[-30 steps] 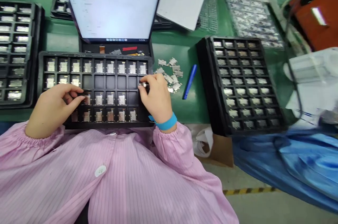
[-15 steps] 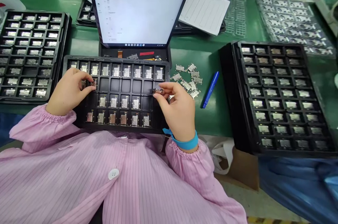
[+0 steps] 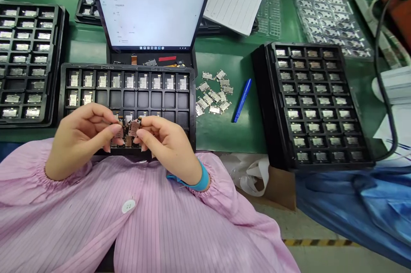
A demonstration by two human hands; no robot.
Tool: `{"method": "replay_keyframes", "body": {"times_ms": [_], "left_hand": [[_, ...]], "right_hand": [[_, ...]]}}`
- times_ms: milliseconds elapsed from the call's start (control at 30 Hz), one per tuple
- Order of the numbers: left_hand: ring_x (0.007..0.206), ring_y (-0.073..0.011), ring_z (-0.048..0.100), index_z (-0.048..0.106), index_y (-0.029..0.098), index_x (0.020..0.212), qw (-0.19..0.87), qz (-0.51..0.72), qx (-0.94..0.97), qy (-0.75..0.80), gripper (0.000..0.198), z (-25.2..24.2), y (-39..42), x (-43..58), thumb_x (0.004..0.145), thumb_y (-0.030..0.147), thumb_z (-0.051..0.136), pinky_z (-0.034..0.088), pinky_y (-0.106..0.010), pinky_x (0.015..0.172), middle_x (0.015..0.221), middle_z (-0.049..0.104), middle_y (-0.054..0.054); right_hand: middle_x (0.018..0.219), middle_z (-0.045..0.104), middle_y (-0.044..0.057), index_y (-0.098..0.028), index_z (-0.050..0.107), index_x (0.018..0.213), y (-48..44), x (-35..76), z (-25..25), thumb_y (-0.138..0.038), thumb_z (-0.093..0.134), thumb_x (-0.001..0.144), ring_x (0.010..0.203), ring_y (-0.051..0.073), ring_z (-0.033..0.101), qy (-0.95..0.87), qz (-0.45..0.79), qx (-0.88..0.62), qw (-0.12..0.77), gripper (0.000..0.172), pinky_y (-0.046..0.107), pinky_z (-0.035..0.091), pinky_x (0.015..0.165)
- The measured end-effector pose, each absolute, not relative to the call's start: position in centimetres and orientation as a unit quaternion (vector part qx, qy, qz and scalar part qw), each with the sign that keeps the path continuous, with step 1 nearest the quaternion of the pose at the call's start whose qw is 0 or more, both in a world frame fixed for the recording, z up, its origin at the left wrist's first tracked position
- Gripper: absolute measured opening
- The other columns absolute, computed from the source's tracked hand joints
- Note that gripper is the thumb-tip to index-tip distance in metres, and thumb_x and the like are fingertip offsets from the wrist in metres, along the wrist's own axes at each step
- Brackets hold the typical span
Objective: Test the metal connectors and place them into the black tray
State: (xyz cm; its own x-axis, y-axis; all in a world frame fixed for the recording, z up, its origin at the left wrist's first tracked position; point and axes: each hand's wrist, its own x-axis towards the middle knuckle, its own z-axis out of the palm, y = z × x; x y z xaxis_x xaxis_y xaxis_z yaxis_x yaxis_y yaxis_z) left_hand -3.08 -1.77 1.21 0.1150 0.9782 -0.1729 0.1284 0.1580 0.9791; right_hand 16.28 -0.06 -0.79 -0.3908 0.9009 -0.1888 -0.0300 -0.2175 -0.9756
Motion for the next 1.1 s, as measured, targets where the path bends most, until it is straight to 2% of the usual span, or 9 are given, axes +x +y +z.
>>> {"method": "replay_keyframes", "body": {"times_ms": [200,533,767,933,1100], "left_hand": [[0.059,-0.0135,0.068,0.054,0.019,0.088,0.618,0.397,0.465,0.494,0.019,0.99,-1.64,-2.45,0.082,0.025,0.071,0.048,-0.017,0.04,0.074,0.066,0.0],[0.056,-0.0136,0.068,0.053,0.019,0.088,0.613,0.404,0.459,0.5,0.022,0.91,-1.93,-2.21,0.081,0.025,0.073,0.049,-0.017,0.04,0.069,0.066,0.001],[0.058,-0.0146,0.07,0.054,0.02,0.09,0.599,0.41,0.464,0.507,0.02,1.14,-2.19,-2.24,0.083,0.025,0.072,0.05,-0.016,0.041,0.068,0.068,0.002],[0.065,-0.0174,0.072,0.056,0.02,0.094,0.592,0.422,0.473,0.498,0.015,0.9,-2.36,-2.2,0.087,0.027,0.067,0.054,-0.019,0.045,0.069,0.07,0.0],[0.069,-0.0192,0.074,0.057,0.018,0.096,0.61,0.427,0.463,0.481,0.009,0.65,-2.39,-2.16,0.089,0.022,0.061,0.057,-0.02,0.048,0.069,0.07,-0.001]], "right_hand": [[0.061,0.067,-0.001,-0.018,0.054,0.076,-0.26,16.64,-0.48,-0.041,0.07,0.083,0.042,0.008,0.056,-0.475,0.694,-0.421,0.34,0.028,0.017,0.035,0.032],[0.066,0.068,0.001,-0.019,0.057,0.08,-0.71,16.79,-0.41,-0.04,0.065,0.086,0.044,0.007,0.052,-0.508,0.661,-0.412,0.367,0.023,0.019,0.036,0.036],[0.059,0.063,-0.002,-0.02,0.055,0.072,-0.94,16.83,-0.38,-0.032,0.063,0.086,0.045,0.008,0.05,-0.537,0.62,-0.426,0.381,0.021,0.021,0.038,0.041],[0.057,0.061,-0.002,-0.02,0.054,0.071,-0.97,16.98,-0.39,-0.03,0.062,0.086,0.044,0.008,0.049,-0.543,0.61,-0.429,0.385,0.019,0.021,0.036,0.041],[0.054,0.06,-0.003,-0.02,0.054,0.07,-0.91,17.04,-0.49,-0.024,0.06,0.085,0.043,0.007,0.046,-0.553,0.605,-0.423,0.384,0.017,0.021,0.034,0.041]]}}
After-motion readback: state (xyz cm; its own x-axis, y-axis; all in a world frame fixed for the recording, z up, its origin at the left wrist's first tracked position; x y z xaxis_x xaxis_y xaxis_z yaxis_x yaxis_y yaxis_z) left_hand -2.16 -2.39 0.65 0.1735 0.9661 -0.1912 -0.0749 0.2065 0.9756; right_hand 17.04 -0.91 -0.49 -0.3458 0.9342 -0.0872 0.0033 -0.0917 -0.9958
